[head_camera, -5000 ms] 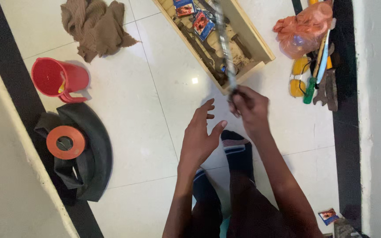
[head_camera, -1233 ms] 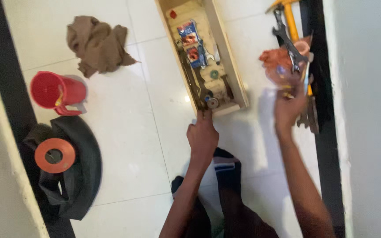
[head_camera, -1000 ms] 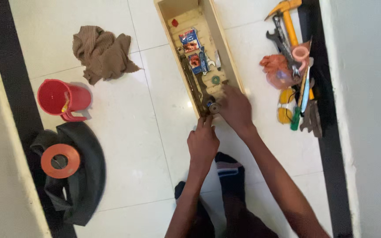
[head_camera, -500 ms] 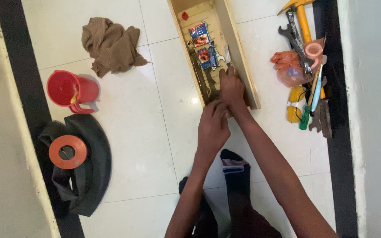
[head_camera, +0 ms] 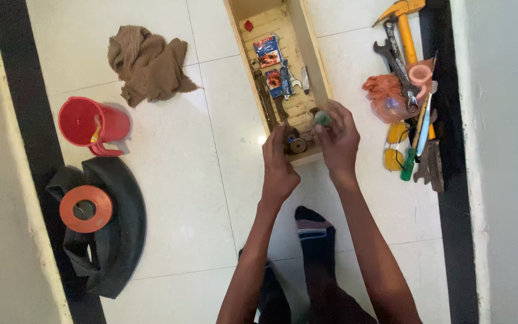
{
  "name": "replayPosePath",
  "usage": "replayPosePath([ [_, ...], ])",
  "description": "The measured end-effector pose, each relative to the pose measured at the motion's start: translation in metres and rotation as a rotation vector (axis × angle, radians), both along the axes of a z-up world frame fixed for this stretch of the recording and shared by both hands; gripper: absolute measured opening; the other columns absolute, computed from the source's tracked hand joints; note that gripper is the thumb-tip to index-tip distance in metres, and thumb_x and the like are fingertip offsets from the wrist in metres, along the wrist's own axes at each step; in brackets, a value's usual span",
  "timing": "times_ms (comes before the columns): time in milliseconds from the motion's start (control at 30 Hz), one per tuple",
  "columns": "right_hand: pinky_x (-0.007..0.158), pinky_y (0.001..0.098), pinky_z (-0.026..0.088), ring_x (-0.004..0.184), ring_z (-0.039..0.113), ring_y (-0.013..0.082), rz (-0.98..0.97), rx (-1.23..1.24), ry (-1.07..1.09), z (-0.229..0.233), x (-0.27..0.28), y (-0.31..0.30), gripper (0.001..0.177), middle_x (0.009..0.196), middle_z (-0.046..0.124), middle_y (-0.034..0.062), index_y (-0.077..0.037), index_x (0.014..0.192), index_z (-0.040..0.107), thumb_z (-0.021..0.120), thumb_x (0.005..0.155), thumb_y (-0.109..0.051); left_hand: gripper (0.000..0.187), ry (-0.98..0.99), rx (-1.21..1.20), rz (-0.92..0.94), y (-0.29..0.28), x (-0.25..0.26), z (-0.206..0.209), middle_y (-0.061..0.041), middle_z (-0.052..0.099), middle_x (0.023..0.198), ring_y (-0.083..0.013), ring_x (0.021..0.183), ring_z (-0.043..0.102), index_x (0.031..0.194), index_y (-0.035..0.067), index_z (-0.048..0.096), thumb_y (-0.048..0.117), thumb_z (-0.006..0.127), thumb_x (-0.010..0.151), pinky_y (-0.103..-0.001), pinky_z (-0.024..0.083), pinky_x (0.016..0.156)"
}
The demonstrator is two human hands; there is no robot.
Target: The person removes various tools and items from a wooden drawer, including a plastic bag, wrench, screwdriver, and tape measure, placing them on the floor. They then use the tape measure to measure the interior length and width of the drawer before wiping the inside with their hand.
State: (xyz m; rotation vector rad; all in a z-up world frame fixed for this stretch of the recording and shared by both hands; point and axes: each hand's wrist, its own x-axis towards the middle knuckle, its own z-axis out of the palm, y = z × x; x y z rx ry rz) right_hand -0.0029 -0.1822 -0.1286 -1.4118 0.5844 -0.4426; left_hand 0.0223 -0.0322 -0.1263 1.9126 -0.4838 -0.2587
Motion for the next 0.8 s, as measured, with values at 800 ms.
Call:
replayPosePath([
  [800,0.076,0.0286,0.054,0.083,0.063,0.0119,-0.314,0.450,-0.144,-0.068,-0.023,-0.015,0.024,0.107,0.070,0.0089,0.004,0.127,0.061,0.059,0.114,-0.016,0.080,-0.200,0.205,-0.087,-0.005,-0.003,-0.025,-0.020,0.060,0.131,-0.0418,0.126,0.044,0.142,-0.001,0.052,-0.023,0.044,0.066,-0.047,0.036,0.115],
])
